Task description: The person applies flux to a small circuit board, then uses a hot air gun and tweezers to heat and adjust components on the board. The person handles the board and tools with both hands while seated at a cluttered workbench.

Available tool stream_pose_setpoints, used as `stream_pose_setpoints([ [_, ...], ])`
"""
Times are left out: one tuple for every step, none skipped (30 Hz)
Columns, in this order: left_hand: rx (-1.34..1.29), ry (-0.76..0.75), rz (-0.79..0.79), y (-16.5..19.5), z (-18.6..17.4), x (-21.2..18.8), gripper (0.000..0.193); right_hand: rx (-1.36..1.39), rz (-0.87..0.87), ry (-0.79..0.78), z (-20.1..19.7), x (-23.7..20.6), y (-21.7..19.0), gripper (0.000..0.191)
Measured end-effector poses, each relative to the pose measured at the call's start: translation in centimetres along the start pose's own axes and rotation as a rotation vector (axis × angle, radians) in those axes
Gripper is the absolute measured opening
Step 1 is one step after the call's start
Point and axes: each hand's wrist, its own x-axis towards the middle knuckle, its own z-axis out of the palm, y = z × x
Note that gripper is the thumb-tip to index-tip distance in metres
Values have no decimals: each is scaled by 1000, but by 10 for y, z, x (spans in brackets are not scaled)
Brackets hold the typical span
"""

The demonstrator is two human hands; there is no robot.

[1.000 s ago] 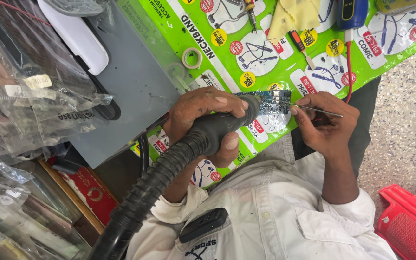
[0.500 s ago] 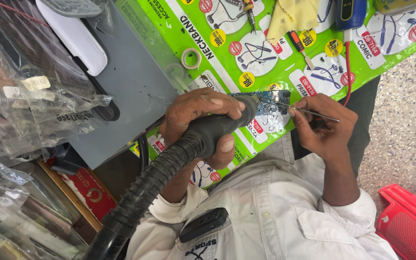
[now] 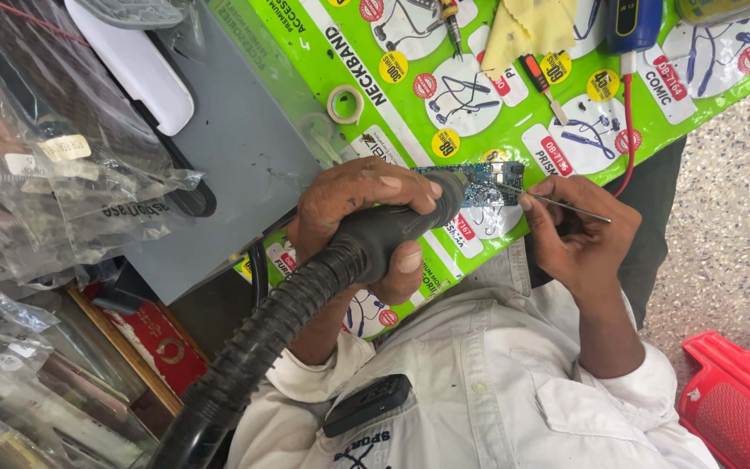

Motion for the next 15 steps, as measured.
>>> stream_pose_setpoints([
  [1, 1, 2, 0, -1, 0, 42, -12, -5, 4, 1, 0, 0, 15],
  [-3, 0, 2, 0, 0, 0, 43, -23, -11, 9, 1, 0, 0, 15],
  [-3, 2, 2, 0, 0, 0, 43, -15, -7, 11, 2, 0, 0, 15],
  [-4, 2, 4, 0, 0, 0, 43, -6, -4, 13, 2, -1, 0, 15],
  [-3, 1, 5, -1, 0, 0, 43, 3, -1, 15, 3, -1, 1, 15],
  [-7, 2, 4, -1, 1, -1, 43, -4, -2, 15, 3, -1, 1, 15],
  [-6, 5, 4, -1, 1, -1, 43, -10, -3, 15, 2, 0, 1, 15],
  [-6, 4, 12, -1, 2, -2, 43, -17, -4, 15, 2, -1, 1, 15],
  [-12, 7, 9, -2, 3, -2, 43, -12, 3, 13, 1, -1, 1, 15],
  [-18, 9, 6, -2, 4, -2, 43, -8, 8, 13, 1, -1, 1, 15],
  [-18, 15, 9, -3, 5, -1, 42, -4, 12, 11, 0, -1, 2, 15],
  [-22, 22, 14, -3, 5, -1, 42, 10, 25, 10, 0, -2, 2, 15],
  [-26, 30, 19, -4, 6, 0, 42, 24, 37, 11, 0, -2, 2, 16],
  [-33, 39, 25, -4, 6, 0, 42, 40, 50, 10, 0, -2, 3, 16],
  [-41, 47, 30, -4, 7, 1, 42, 67, 75, 8, -1, -3, 4, 15],
])
